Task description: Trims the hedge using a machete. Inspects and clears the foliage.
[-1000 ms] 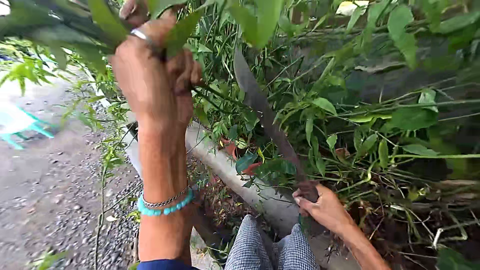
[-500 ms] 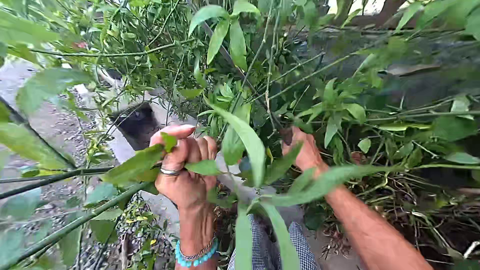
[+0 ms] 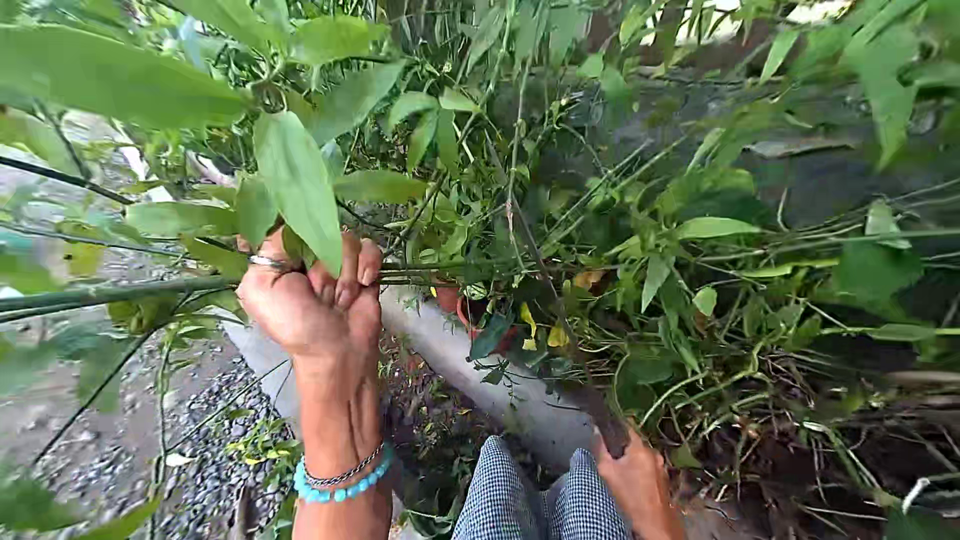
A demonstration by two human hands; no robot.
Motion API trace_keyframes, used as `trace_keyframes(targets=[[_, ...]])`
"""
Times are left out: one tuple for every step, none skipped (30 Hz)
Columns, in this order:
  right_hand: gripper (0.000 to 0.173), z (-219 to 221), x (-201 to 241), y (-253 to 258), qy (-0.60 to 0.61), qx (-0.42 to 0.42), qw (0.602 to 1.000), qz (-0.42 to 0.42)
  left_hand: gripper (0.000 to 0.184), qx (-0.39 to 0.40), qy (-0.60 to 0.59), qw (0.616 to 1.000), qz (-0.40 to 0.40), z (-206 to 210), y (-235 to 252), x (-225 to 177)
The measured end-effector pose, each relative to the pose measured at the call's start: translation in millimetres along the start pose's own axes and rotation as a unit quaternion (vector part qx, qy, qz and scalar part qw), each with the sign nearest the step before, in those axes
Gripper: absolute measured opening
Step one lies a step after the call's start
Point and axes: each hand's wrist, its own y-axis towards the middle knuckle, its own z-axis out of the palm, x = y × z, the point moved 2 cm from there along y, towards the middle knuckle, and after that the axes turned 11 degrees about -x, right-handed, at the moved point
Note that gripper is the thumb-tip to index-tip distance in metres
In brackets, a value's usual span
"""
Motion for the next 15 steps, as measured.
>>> trace_keyframes(targets=[[0.037,0,2,0,0.004,0.000,1.000,0.003,0.056,-0.003,-0.011,1.000,-0.003,-1,-6,3],[0.036,2,9,9,0.008,0.010,1.000,0.006,0.057,0.002,-0.018,1.000,0.000,-4,-12,4],[0.036,5,23,26,0.013,0.021,1.000,0.004,0.055,0.012,-0.019,1.000,0.007,-11,-17,5],[0.036,9,40,49,0.018,0.032,0.999,-0.007,0.052,0.026,-0.018,0.999,0.014,-24,-20,4],[0.036,15,59,71,0.024,0.048,0.998,-0.014,0.047,0.032,-0.003,0.999,0.025,-37,-22,3],[0.036,21,79,93,0.035,0.063,0.997,-0.017,0.039,0.060,0.020,0.997,0.045,-44,-24,2],[0.037,27,100,113,0.041,0.079,0.996,-0.022,0.039,0.079,0.031,0.995,0.056,-40,-26,0],[0.038,30,122,133,0.038,0.091,0.994,-0.037,0.041,0.093,0.025,0.994,0.056,-32,-27,0],[0.038,30,145,151,0.035,0.093,0.993,-0.057,0.042,0.088,0.021,0.994,0.060,-23,-29,1],[0.040,31,163,166,0.033,0.084,0.992,-0.087,0.044,0.071,0.018,0.996,0.051,-15,-32,1],[0.044,31,176,174,0.036,0.079,0.990,-0.107,0.045,0.048,0.027,0.997,0.051,-10,-34,-1],[0.046,32,181,177,0.040,0.070,0.989,-0.120,0.045,0.037,0.025,0.998,0.052,-6,-32,-4],[0.045,33,174,174,0.041,0.052,0.989,-0.129,0.045,0.037,0.019,0.998,0.052,-6,-26,-6],[0.045,34,159,164,0.043,0.038,0.990,-0.127,0.045,0.048,0.011,0.998,0.047,-9,-18,-6],[0.047,35,139,148,0.041,0.037,0.992,-0.113,0.046,0.052,-0.004,0.998,0.035,-14,-13,-4]])
